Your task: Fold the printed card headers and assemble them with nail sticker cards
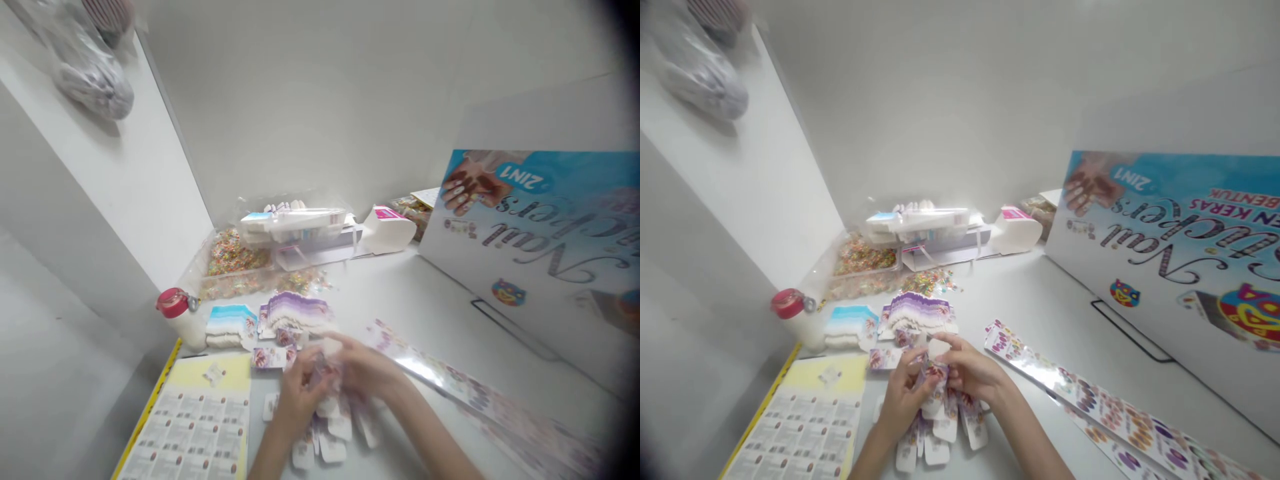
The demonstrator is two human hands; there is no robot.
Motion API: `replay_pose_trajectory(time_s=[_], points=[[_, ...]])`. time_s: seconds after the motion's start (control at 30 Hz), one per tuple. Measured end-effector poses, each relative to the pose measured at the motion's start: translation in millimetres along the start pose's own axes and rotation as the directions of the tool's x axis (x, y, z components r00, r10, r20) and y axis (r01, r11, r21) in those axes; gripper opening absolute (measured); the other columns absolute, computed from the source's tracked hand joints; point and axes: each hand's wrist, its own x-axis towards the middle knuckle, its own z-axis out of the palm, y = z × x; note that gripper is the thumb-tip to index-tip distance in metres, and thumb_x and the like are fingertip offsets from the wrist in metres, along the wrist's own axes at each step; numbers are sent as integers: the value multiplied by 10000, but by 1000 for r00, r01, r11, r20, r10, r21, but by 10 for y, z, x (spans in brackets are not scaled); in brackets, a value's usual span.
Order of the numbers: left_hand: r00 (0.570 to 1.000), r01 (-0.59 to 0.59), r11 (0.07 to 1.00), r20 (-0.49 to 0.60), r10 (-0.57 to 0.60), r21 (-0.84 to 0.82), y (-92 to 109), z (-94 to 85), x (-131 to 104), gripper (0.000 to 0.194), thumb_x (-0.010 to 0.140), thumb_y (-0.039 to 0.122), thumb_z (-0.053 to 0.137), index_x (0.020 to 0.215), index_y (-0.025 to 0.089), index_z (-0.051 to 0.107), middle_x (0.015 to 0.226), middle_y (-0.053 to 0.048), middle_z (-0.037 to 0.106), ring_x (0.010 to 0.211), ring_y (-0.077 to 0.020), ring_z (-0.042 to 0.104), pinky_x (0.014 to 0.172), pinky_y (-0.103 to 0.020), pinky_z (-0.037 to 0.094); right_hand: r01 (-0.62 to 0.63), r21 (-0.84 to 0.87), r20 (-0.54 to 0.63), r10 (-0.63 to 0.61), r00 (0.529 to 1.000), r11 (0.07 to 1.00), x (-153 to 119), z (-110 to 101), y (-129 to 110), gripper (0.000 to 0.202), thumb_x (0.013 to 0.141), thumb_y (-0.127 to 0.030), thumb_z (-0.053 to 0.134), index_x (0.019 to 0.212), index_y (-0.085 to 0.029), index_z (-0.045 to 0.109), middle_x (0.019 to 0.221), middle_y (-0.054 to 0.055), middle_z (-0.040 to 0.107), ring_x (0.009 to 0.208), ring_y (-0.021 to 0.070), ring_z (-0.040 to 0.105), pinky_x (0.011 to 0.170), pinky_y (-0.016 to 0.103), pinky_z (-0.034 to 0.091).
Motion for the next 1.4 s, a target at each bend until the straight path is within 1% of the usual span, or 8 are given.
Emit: replay_pose_trajectory(time_s=[0.17, 0.3, 0.73, 0.93, 1.07, 1.17, 1.33, 1.4], points=[[999, 1, 999, 51, -3, 38, 7, -53, 28, 258, 858, 369, 563, 1059, 207, 565, 678, 42, 528, 588, -116, 455, 574, -224, 369, 133, -193, -27, -141, 990, 972, -49, 56, -95, 296, 724, -428, 675, 902, -194, 647, 710, -1, 611, 596, 122, 539, 577, 238, 410], [1000, 14, 1000, 17, -14, 6, -24, -62, 33, 249, 860, 388, 553, 1034, 210, 535, 669, 48, 500, 575, -118, 439, 555, -223, 357, 245, -375, -56, -286, 957, 894, -89, 126, -178, 308, 789, -456, 620, 713, -157, 634, 634, -14, 552, 597, 118, 490, 586, 241, 381], [999, 46, 993, -23, -49, -104, -102, 0, 2, 380, 842, 425, 574, 1138, 216, 460, 649, 47, 500, 533, -115, 438, 509, -224, 353, 307, -372, -20, -338, 941, 876, -124, 174, -175, 245, 746, -374, 691, 677, -163, 587, 671, -13, 566, 640, 131, 516, 610, 244, 387], [997, 45, 997, -52, -48, -66, -142, -46, 25, 294, 857, 451, 543, 1026, 214, 499, 595, 68, 438, 508, -101, 388, 497, -215, 308, 284, -542, 11, -331, 944, 791, -124, 95, -231, 461, 903, -527, 405, 734, -181, 658, 687, -9, 558, 638, 138, 502, 634, 259, 392], [995, 19, 998, -94, -25, -56, -150, -88, 54, 281, 857, 444, 544, 1012, 212, 510, 549, 85, 379, 484, -94, 361, 481, -205, 285, 310, -594, 94, -318, 943, 742, -137, 90, -254, 472, 920, -533, 364, 830, -212, 698, 759, -7, 586, 723, 156, 537, 736, 275, 407], [996, 11, 1000, -88, -14, -25, -92, -125, 72, 265, 858, 405, 555, 1029, 205, 526, 582, 66, 454, 499, -98, 409, 489, -204, 318, 328, -622, 73, -364, 929, 711, -73, 90, -191, 459, 923, -517, 374, 884, -209, 712, 834, 17, 614, 752, 167, 563, 746, 287, 429], [997, -77, 991, -17, 79, 108, 78, -211, 103, 190, 853, 332, 568, 979, 194, 603, 807, -22, 629, 744, -170, 579, 704, -266, 445, 284, -841, -67, -611, 789, 460, 165, -123, 60, 324, 919, -424, 434, 982, -228, 684, 1139, 76, 624, 1098, 241, 519, 963, 397, 377], [992, -123, 979, 49, 117, 162, 127, -242, 117, 169, 848, 300, 573, 970, 197, 629, 945, -57, 651, 919, -214, 587, 853, -318, 431, 196, -921, -61, -621, 781, 337, 245, -252, 159, 301, 915, -386, 447, 938, -224, 699, 1233, 79, 598, 1207, 272, 448, 1029, 463, 312]])
